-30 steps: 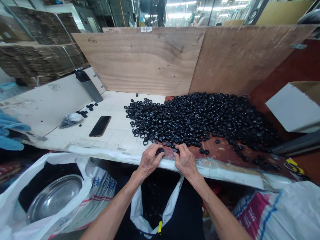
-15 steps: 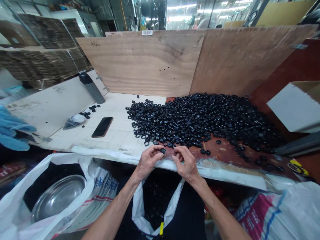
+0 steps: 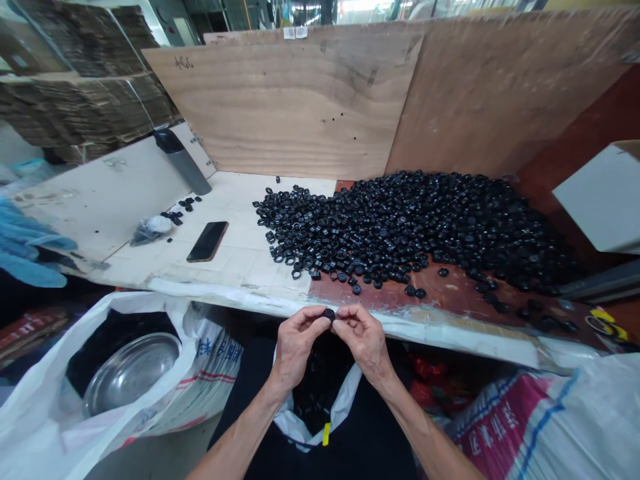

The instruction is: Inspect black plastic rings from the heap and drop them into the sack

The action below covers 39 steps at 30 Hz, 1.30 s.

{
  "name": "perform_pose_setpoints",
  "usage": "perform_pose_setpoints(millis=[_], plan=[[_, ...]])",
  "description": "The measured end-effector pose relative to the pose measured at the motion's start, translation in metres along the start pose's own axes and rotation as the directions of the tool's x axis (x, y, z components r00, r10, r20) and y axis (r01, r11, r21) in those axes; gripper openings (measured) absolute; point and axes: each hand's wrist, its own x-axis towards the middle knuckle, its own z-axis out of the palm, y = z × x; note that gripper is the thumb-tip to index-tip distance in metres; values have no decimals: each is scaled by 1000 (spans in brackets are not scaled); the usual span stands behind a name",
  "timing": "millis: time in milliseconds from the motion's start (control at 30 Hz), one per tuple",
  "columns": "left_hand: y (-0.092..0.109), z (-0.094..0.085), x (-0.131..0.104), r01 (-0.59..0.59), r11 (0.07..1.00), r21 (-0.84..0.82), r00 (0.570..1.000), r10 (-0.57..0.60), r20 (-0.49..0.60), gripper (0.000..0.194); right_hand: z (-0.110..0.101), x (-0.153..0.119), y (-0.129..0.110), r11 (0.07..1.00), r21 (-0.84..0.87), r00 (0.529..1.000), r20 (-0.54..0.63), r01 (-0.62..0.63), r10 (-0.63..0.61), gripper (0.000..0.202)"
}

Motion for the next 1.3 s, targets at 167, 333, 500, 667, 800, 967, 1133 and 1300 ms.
perform_pose_setpoints(millis=[167,333,500,667,800,967,1133,1300], plan=[[6,-7,-8,-69,993,95,997,65,44,27,4,-7,0,992,98,992,108,-81,71,26],[-2,-4,-20,36,998,42,999,-36,-10,28,5,-14,6,981,123,983,121,-151,137,20],[-16,-11,-30,-164,964,208,986,160,38,21,1,-21,14,987,26,979,130,-161,156,17],[-23,-19,-31,-356,841,407,932,286,224,34,-3,-23,3,988,-122,981,152,-99,117,12],[-29,-24,-30,-530,687,498,848,420,323,31,4,-30,3,970,-235,993,90,-59,82,11],[-11,-42,-16,-663,599,449,715,326,619,28,-2,-33,2,926,-372,985,129,-56,112,4],[26,-24,18,-571,614,545,789,226,571,8,-36,10,-20,689,-722,979,-84,68,-185,5],[12,26,63,-565,611,554,825,412,387,22,-37,56,-20,497,-865,973,-51,70,-225,21]])
